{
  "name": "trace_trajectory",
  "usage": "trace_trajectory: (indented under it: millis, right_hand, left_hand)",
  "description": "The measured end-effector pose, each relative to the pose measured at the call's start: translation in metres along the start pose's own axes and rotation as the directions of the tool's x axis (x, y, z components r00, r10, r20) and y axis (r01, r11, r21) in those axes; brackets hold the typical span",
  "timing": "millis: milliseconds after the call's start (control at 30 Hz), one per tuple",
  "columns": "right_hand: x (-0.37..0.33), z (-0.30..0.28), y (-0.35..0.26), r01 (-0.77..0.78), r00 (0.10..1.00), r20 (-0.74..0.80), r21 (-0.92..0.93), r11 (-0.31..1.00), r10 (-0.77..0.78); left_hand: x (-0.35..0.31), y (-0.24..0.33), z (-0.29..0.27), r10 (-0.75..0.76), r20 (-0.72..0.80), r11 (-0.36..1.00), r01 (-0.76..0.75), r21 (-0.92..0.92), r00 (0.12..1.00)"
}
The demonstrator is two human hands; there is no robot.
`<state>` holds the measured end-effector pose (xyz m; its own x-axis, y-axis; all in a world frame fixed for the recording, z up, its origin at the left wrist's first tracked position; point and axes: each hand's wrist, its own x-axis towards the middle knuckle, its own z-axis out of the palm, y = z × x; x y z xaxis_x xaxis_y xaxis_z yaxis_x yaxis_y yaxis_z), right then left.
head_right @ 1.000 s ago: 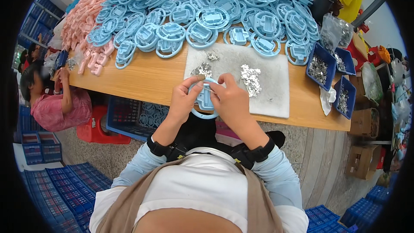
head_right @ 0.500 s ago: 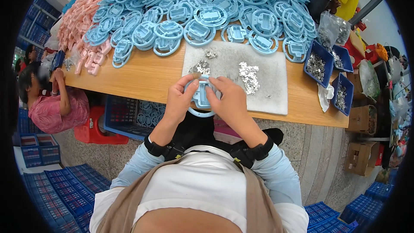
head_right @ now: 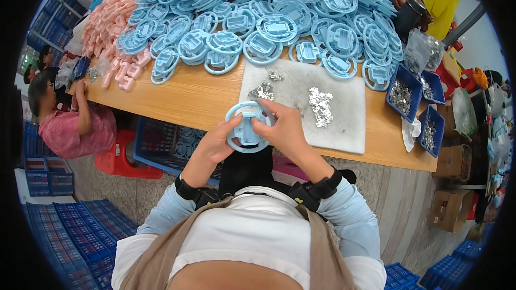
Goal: Assembling small metal components into blue plastic housing frames at a manufacturing workstation.
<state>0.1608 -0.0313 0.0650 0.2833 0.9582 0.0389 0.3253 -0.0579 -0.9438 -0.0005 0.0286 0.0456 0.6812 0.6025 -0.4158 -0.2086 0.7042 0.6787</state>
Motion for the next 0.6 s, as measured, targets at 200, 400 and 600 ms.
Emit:
trace_trajectory:
  millis: [200, 400, 600]
  right_hand:
    - [0.021, 0.024, -0.011, 0.173, 0.956, 0.248, -0.042, 0.984, -0.158]
    - [0.124, 0.037, 0.01, 0.442, 0.895, 0.16, -0.456, 0.772, -0.417]
    - [0.185, 0.06, 0.017, 0.509, 0.833, 0.264, -0.71, 0.486, -0.485]
  left_hand:
    - [-0.022, 0.005, -0.026, 0.34, -0.179, 0.913, -0.279, 0.297, 0.923]
    - [-0.073, 0.01, -0.103, 0.522, -0.469, 0.842, -0.343, 0.416, 0.712]
    - [-0.098, -0.014, -0.215, 0.853, -0.407, 0.434, -0.011, 0.901, 0.326]
